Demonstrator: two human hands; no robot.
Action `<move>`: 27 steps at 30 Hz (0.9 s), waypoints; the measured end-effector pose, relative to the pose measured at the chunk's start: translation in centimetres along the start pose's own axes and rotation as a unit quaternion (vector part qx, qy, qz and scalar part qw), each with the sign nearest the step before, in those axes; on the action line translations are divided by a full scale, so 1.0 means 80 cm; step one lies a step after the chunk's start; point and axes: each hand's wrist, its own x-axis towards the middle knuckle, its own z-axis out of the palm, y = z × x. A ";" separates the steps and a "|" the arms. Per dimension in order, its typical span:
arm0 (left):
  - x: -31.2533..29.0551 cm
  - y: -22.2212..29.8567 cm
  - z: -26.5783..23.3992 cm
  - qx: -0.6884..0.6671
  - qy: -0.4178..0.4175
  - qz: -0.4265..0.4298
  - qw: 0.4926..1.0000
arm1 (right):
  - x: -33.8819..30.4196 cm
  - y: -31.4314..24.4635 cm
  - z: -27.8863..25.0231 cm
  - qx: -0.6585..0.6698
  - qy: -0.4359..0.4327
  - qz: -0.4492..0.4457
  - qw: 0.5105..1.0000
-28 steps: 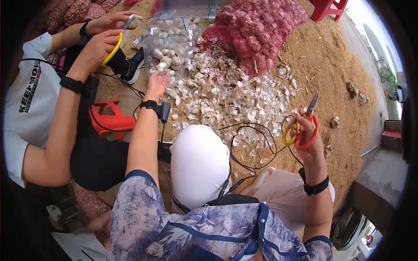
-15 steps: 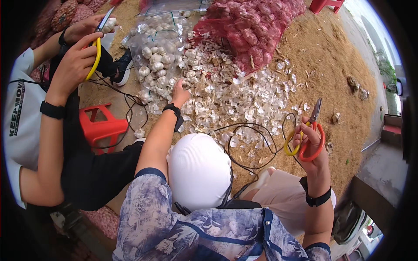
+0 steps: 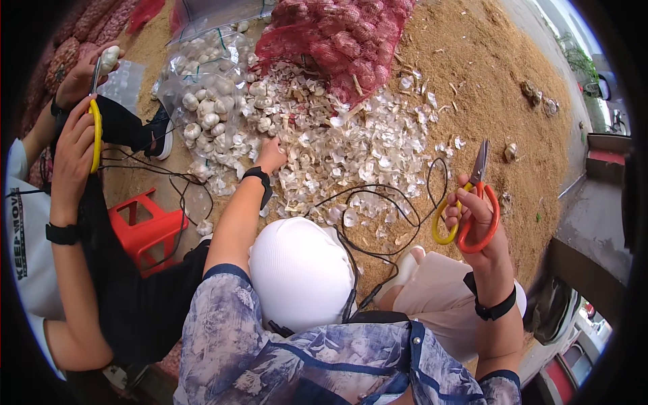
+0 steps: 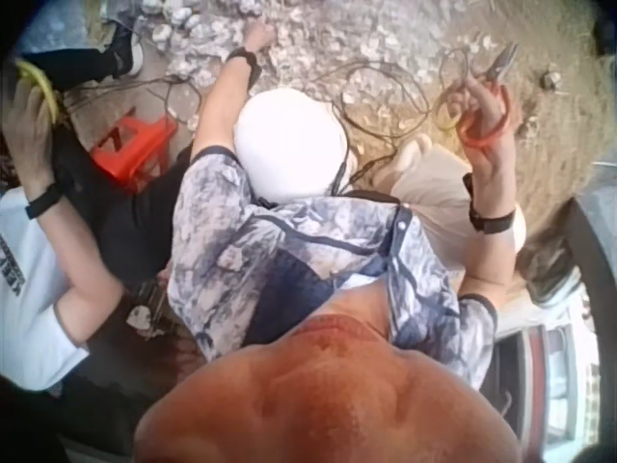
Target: The person trims garlic bulbs using shears, peels away the outer layers by hand, and places the cleaned garlic into a plastic bag before trimming the top of the bag.
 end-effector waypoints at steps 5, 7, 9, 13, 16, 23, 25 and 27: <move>-0.038 0.069 -0.044 0.138 -0.121 0.141 0.973 | -0.031 -0.010 0.006 0.028 -0.052 -0.009 0.998; -0.034 0.099 -0.065 0.158 -0.120 0.179 0.963 | -0.049 -0.013 -0.002 0.020 -0.065 -0.025 0.997; -0.027 0.136 -0.100 0.133 -0.116 0.206 0.963 | -0.064 -0.008 -0.015 0.023 -0.085 -0.044 0.995; -0.078 0.294 -0.178 -0.066 -0.200 0.203 0.956 | -0.109 -0.004 -0.036 -0.012 -0.045 -0.093 0.995; -0.094 0.357 -0.202 0.047 -0.057 0.322 0.944 | -0.139 -0.006 -0.043 -0.013 -0.076 -0.110 0.991; -0.215 0.540 -0.218 -0.428 -0.345 0.213 0.807 | -0.174 -0.035 -0.049 0.025 -0.020 -0.264 0.964; -0.244 0.567 -0.197 -0.605 -0.419 0.108 0.669 | -0.168 -0.047 -0.053 0.053 0.008 -0.306 0.951; -0.270 0.579 -0.180 -0.668 -0.460 0.065 0.582 | -0.157 -0.061 -0.056 0.078 0.050 -0.352 0.931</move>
